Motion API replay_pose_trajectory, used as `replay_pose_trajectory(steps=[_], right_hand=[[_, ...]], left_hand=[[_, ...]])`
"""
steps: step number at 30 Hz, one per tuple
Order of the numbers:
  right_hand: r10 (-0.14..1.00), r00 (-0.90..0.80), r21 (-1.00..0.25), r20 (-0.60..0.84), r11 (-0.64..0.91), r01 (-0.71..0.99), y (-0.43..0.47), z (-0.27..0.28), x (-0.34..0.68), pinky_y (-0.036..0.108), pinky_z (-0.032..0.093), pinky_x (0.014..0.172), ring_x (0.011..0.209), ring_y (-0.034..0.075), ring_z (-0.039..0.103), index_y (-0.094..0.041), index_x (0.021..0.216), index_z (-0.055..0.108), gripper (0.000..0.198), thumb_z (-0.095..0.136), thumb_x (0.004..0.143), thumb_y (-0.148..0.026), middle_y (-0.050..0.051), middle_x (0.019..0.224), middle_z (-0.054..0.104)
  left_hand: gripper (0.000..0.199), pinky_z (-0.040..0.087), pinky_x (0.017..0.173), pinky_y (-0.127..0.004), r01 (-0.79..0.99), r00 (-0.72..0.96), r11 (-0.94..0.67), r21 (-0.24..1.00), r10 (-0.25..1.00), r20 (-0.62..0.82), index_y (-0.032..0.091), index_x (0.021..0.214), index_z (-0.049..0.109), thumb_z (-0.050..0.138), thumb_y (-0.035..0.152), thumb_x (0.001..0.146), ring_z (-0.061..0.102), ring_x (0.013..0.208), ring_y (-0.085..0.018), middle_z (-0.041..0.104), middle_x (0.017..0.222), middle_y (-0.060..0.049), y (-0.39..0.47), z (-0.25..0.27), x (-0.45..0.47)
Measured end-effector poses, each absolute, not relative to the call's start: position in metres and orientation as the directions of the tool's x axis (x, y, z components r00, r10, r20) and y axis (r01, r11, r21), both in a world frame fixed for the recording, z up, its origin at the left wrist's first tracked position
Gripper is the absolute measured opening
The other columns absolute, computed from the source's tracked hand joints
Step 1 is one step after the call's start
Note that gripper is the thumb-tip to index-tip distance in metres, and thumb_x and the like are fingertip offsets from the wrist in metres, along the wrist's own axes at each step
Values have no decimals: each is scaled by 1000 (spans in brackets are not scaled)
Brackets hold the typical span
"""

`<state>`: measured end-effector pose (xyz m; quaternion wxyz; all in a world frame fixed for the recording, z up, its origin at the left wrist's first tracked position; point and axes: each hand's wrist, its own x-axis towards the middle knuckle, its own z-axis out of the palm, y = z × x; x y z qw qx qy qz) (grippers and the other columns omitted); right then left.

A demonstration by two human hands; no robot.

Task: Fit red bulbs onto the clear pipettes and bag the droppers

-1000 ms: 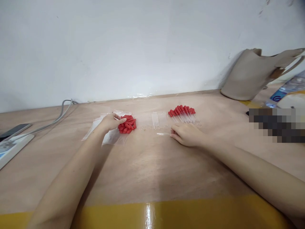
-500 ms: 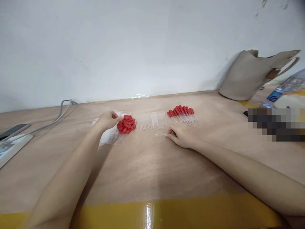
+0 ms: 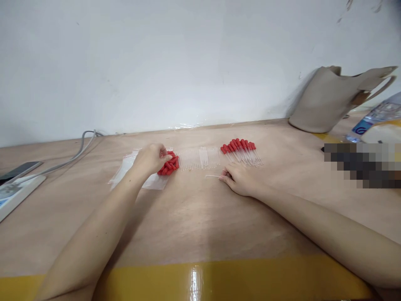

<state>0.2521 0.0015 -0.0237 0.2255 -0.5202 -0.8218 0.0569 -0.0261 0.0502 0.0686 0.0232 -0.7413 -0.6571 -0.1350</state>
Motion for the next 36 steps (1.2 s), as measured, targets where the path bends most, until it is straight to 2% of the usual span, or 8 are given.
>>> replay_pose_trajectory(steps=[7,12,16,21,24,28,31,36], right_hand=[[863,-365,-349,349,481,804,4,-27,253,29,35,67,74,17,51,-19,73,54,17,52,83,-32,3,77,61],[856,-367,-353,365,492,796,4,-28,253,30,35,66,72,17,51,-19,73,54,16,53,83,-32,3,76,61],[853,-366,-359,372,496,791,5,-29,254,29,35,66,72,16,51,-19,73,54,17,53,83,-32,3,76,61],[848,-344,-371,404,495,786,7,-34,254,29,35,65,71,16,50,-18,73,52,16,52,83,-30,3,75,59],[852,-287,-422,438,477,771,5,-34,254,28,35,63,70,16,51,-18,75,50,15,46,86,-28,4,76,59],[845,-231,-480,483,476,737,1,-29,254,28,36,61,66,16,52,-19,78,48,14,42,87,-27,3,72,59],[829,-232,-497,509,503,707,-1,-27,254,28,37,61,67,16,54,-19,81,50,12,43,87,-26,3,74,61],[770,-306,-418,560,582,697,-2,-28,253,31,38,70,77,17,59,-18,93,56,15,42,89,-24,4,84,66]], left_hand=[[40,37,55,-26,971,222,-223,87,975,18,21,83,62,74,41,50,58,77,-23,63,81,-2,60,54,-34],[14,37,55,-25,952,255,-256,171,967,23,21,71,64,66,28,59,57,67,-18,62,70,1,63,47,-33],[11,39,56,-26,929,235,-243,277,970,62,19,69,62,64,30,65,56,65,-18,61,67,-1,63,51,-34],[14,44,65,-28,839,268,-400,369,894,359,17,77,55,54,31,77,57,76,-18,62,82,-5,58,54,-24],[13,45,66,-28,700,334,-539,468,827,453,17,88,47,41,29,86,58,75,-16,61,87,-5,48,40,-5],[14,47,62,-28,625,427,-575,529,818,385,18,92,44,43,32,87,59,66,-14,61,78,-2,23,9,25],[16,48,67,-28,633,469,-567,526,822,323,20,94,49,52,31,84,61,76,-16,64,87,-3,7,-2,40],[14,48,68,-25,656,395,-471,590,880,265,19,91,55,56,28,81,62,76,-14,66,88,-1,-3,8,48]])
